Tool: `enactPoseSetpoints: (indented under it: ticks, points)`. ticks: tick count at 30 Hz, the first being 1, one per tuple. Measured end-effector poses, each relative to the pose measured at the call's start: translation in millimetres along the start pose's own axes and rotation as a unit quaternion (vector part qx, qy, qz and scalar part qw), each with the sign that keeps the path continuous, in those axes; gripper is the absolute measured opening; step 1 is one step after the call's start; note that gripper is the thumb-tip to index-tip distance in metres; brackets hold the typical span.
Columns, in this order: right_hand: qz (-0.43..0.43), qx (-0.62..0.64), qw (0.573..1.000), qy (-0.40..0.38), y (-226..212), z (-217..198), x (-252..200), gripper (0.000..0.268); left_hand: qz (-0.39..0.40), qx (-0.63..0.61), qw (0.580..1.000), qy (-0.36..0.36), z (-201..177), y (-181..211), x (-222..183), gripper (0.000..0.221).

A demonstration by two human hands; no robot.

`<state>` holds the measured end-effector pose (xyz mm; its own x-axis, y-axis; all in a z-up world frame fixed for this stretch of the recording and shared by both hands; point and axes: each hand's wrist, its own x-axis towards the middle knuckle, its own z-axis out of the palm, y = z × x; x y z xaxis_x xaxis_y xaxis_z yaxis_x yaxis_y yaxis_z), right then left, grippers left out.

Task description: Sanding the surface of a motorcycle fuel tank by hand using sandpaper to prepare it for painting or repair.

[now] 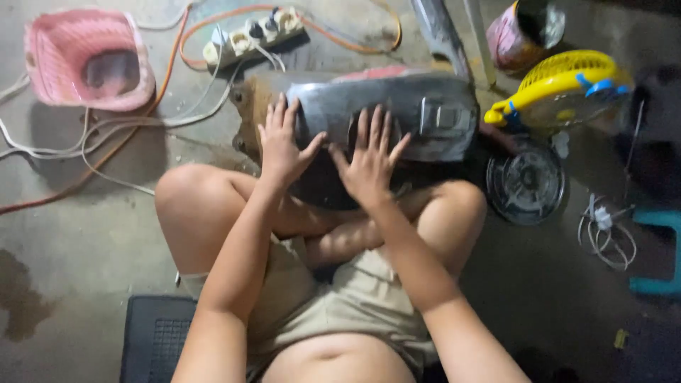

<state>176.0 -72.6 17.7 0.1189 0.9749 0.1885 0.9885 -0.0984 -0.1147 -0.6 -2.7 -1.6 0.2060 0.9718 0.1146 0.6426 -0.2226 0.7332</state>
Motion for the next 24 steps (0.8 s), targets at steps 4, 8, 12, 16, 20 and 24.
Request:
enactPoseSetpoints:
  ticks: [4, 8, 12, 16, 20, 24]
  points:
    - [0.011, -0.025, 1.000, 0.002, -15, -7, -15, 0.091, 0.008, -0.005, 1.000, -0.004, -4, 0, 0, 0.089]
    - [-0.020, -0.015, 0.999, -0.029, -7, 3, -22, 0.094, -0.009, -0.007, 1.000, -0.005, -3, 0, -1, 0.089]
    - [0.002, -0.006, 1.000, -0.019, -2, -3, 7, 0.092, -0.005, -0.007, 1.000, 0.003, -4, 2, -1, 0.088]
    - [0.000, 0.004, 1.000, -0.031, -17, -2, -30, 0.094, -0.007, -0.011, 1.000, -0.014, -4, -3, -4, 0.091]
    - [-0.010, -0.002, 1.000, -0.029, -9, 3, -12, 0.098, -0.006, -0.011, 1.000, -0.001, 0, -5, -3, 0.089]
    - [0.023, 0.010, 1.000, -0.015, -18, -2, -6, 0.098, -0.005, -0.012, 1.000, 0.003, -1, -3, -6, 0.090]
